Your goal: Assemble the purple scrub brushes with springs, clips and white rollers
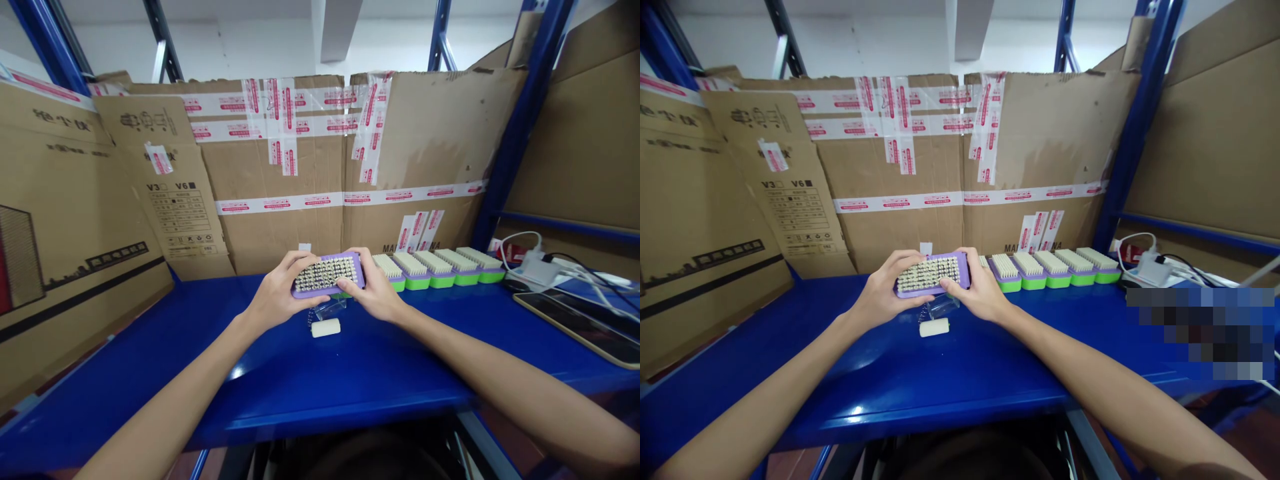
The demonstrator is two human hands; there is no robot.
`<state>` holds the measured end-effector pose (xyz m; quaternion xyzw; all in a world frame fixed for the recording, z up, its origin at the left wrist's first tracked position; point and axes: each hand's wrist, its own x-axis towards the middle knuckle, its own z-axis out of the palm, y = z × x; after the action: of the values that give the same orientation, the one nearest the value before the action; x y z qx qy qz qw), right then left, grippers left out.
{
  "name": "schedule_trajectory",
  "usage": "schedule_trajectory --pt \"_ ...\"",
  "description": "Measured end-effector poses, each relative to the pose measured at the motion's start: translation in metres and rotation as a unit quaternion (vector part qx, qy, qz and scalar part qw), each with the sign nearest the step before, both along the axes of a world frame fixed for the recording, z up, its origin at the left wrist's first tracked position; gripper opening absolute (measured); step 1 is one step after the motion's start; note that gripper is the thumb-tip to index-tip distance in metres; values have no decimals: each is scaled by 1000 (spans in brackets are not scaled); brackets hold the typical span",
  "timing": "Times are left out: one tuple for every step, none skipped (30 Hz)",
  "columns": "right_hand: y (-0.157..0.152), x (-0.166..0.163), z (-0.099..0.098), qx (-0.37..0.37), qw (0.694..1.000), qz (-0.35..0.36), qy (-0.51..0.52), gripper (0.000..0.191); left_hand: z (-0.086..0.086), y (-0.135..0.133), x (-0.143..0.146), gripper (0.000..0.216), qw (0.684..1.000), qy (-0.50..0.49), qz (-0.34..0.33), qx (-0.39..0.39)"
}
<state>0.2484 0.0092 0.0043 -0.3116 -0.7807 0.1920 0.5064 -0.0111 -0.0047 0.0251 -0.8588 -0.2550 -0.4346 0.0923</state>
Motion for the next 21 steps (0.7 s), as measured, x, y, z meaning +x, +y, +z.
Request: schedule_trajectory --pt "0 0 0 -5 1000 4 1 59 0 0 0 68 1000 1 0 -5" --pt "0 0 1 -10 1000 8 2 59 1 1 0 68 1000 1 0 -11" --pt "0 0 1 -13 1000 9 3 59 1 1 -1 69 1000 1 2 -19" --pt "0 0 1 -15 1000 9 4 60 1 1 -1 70 1000 0 6 -29" --pt "0 0 1 -15 1000 8 4 60 2 1 -2 71 999 -2 13 -42" --pt "0 -1 1 -15 1000 9 5 61 2 1 -2 73 998 -5 22 -56" --pt "0 -1 0 -16 1000 12 6 61 2 1 -3 75 997 -10 32 -69" --pt "1 -1 0 -18 1000 18 8 61 2 1 -4 78 996 -15 41 -81" --pt "1 -1 -1 -20 999 25 9 62 2 2 -5 80 995 -19 48 -90" --pt "1 -1 -1 -23 999 31 10 63 2 2 -5 82 994 -22 52 -97" --pt "2 -1 -2 -26 999 36 10 64 2 2 -6 84 993 -24 52 -101" --pt "2 -2 -3 -27 999 38 10 64 2 2 -6 85 993 -24 51 -104" --pt "2 -2 -4 -25 999 39 9 65 2 2 -6 86 993 -22 50 -106" --pt "3 -2 -5 -23 999 38 9 66 2 2 -6 86 993 -19 48 -110" --pt "3 -2 -5 -20 999 37 9 68 3 2 -6 85 992 -17 46 -115" --pt "3 -2 -6 -16 999 36 11 70 4 1 -6 85 992 -15 43 -121" --pt "2 -2 -6 -13 999 35 13 74 5 1 -6 85 991 -15 40 -128" --pt "2 -3 -6 -10 999 34 17 77 6 1 -6 85 990 -15 37 -136" --pt "1 -3 -5 -8 999 33 20 80 7 0 -6 85 989 -15 32 -145" --pt "0 -4 -5 -6 999 33 24 83 8 0 -5 85 987 -16 26 -155" --pt "-2 -4 -5 -3 999 32 27 84 8 0 -5 85 986 -16 19 -167"
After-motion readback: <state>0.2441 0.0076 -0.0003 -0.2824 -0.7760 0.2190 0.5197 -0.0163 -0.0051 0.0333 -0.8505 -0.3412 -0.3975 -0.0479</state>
